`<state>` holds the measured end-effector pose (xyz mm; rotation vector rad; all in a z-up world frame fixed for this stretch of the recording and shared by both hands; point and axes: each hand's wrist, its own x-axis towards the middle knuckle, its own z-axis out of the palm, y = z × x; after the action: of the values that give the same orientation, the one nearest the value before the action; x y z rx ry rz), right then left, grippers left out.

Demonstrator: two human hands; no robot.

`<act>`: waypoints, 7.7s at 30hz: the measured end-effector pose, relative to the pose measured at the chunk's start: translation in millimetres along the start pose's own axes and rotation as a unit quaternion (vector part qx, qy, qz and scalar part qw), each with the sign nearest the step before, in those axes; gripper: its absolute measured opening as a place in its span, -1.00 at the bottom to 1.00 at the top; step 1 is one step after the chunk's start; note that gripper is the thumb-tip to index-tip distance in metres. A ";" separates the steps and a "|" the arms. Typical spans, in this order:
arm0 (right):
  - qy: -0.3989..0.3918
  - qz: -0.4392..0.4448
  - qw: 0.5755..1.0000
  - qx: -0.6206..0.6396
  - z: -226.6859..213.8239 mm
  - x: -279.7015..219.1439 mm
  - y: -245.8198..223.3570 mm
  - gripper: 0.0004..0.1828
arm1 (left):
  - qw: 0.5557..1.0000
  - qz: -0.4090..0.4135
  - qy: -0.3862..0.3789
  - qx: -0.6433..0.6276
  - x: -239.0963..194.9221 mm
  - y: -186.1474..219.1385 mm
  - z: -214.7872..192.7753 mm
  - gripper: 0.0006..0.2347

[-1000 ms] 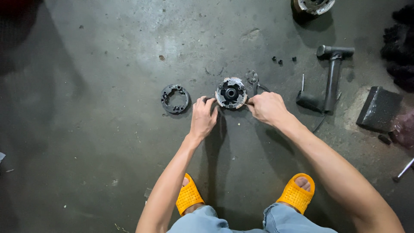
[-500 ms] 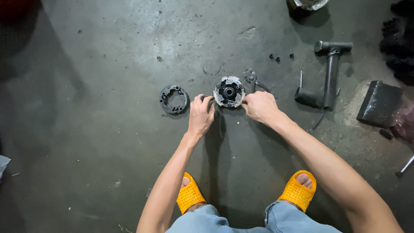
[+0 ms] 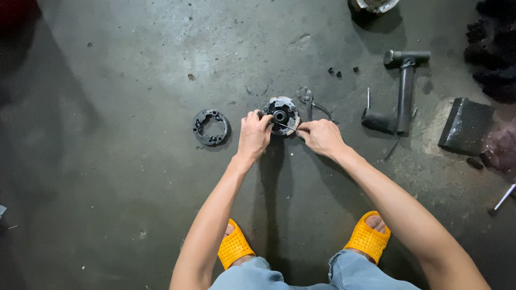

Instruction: The person kneels on a workshop floor and works on a small circular mechanical hub assembly, fitting curved shoe-like components and springs into it by hand, using a small rod tool to adjust parts, and pressing components into place. They pick up small parts from the floor and reposition the assembly while working.

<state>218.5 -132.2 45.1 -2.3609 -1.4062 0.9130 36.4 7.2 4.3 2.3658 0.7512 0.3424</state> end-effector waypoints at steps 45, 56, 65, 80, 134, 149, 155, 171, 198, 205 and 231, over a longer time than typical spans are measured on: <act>0.161 0.061 0.983 -0.061 13.1 54.0 41.2 -0.57 | 0.922 -0.295 0.056 -0.246 21.4 8.6 -46.8 -0.84; 0.068 0.182 0.870 0.453 19.7 6.3 -3.0 -0.79 | 0.975 -0.162 0.028 -0.148 -15.6 -3.2 4.3 -0.85; 0.121 0.072 0.902 0.408 -69.6 -5.2 17.9 -0.82 | 0.944 -0.216 0.056 -0.243 0.5 -6.9 -17.1 -0.83; 0.061 0.104 0.902 0.414 -34.6 -50.2 30.3 -0.72 | 0.973 -0.153 -0.039 -0.167 78.8 -31.0 6.9 -0.81; -0.343 0.347 0.856 0.169 -79.4 139.7 -89.4 -0.66 | 0.964 -0.087 0.096 -0.232 37.4 -21.8 10.5 -0.75; -0.350 0.307 0.880 0.094 -67.6 143.3 -65.9 -0.58 | 0.970 -0.071 0.088 -0.216 37.7 -22.9 9.9 -0.75; -0.335 0.293 0.892 0.077 -79.7 138.9 -73.9 -0.59 | 0.975 -0.086 0.090 -0.183 22.7 -15.4 12.9 -0.60; -0.039 0.049 0.998 0.008 -17.5 96.0 -57.2 -0.66 | 0.998 -0.029 0.018 0.051 -9.2 13.1 6.4 -0.18; -0.077 -0.014 0.994 0.072 68.7 91.3 -135.0 -0.56 | 0.961 -0.239 -0.134 -0.041 -3.6 -122.0 -105.4 -0.61; 0.022 0.008 0.962 0.273 79.4 73.7 -109.7 -0.56 | 0.934 -0.267 -0.075 -0.224 -21.6 -90.6 -131.7 -0.67; -0.118 0.010 0.965 0.236 5.8 62.9 -115.0 -0.49 | 0.961 -0.123 -0.058 -0.239 -28.2 -57.9 -122.8 -0.73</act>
<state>155.4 -20.8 73.7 -1.9592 -1.0820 1.3941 -61.6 87.5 60.7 1.8007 0.7940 0.2421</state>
